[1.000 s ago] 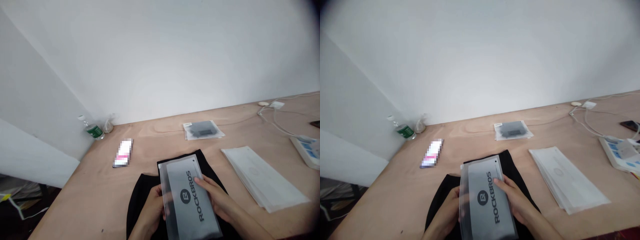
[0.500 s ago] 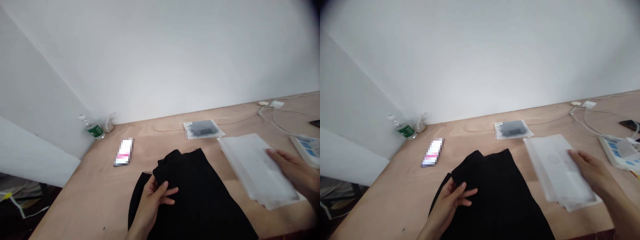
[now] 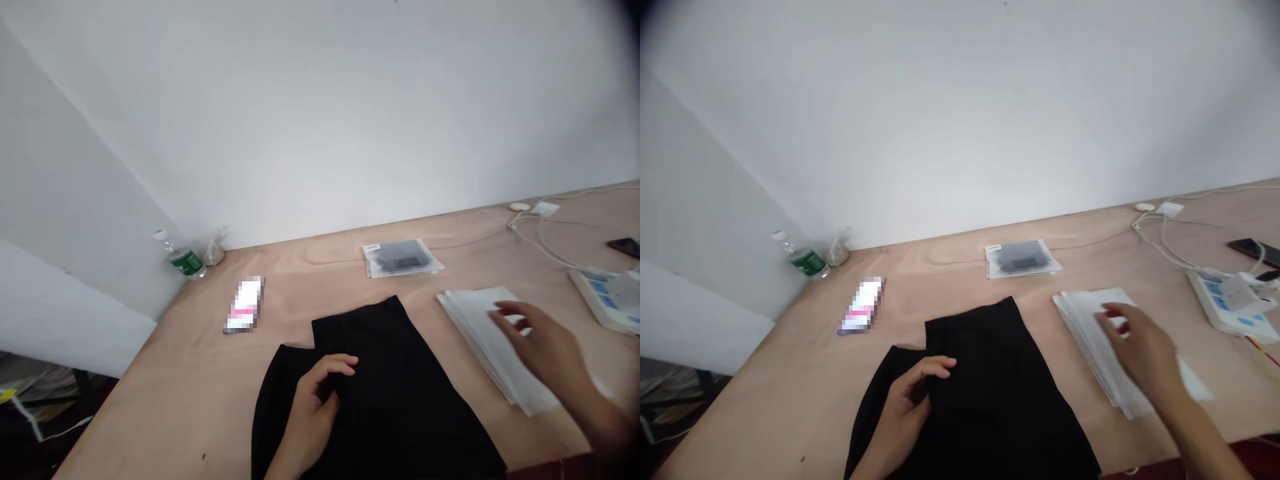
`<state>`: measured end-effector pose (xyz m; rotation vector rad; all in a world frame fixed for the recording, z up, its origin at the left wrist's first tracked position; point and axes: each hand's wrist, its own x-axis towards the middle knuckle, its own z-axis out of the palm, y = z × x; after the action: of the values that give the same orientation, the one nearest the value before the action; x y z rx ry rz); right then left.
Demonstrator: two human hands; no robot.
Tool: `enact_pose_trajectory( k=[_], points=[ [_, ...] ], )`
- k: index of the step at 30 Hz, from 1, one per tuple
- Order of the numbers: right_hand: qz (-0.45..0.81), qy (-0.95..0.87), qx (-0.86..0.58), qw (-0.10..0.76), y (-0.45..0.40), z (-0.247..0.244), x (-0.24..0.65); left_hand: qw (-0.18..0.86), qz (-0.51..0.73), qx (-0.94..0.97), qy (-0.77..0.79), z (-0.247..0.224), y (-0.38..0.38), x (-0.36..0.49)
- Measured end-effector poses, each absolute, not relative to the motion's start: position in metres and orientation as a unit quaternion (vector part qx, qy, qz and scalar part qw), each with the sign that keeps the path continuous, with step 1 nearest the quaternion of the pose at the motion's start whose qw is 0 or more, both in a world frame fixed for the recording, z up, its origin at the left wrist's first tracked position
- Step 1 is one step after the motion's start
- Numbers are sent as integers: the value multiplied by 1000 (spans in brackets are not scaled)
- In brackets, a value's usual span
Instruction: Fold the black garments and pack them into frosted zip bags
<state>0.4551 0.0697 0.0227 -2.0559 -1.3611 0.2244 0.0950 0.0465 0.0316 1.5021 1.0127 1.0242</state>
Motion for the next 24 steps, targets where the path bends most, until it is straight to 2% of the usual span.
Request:
enact_pose_trajectory(
  k=[1, 3, 5, 8, 11, 15, 19, 24],
  points=[
    [126, -539, -764, 331, 67, 31, 427, 489, 422, 642, 413, 35, 46, 96],
    [320, -539, -681, 378, 57, 43, 371, 450, 417, 685, 393, 41, 46, 99],
    [466, -533, -590, 389, 45, 49, 323, 405, 415, 726, 370, 45, 45, 104],
    [587, -475, -525, 393, 28, 48, 281, 352, 444, 740, 362, 45, 42, 112],
    [623, -409, -512, 428, 22, 46, 267, 360, 499, 685, 391, 42, 37, 120],
    [644, -383, -464, 472, 22, 48, 263, 452, 534, 566, 435, 44, 35, 125],
    [666, -335, -465, 477, 23, 46, 265, 530, 562, 454, 444, 49, 36, 123],
    [685, -314, -446, 482, 24, 46, 278, 551, 600, 311, 490, 55, 34, 116]
  ],
)
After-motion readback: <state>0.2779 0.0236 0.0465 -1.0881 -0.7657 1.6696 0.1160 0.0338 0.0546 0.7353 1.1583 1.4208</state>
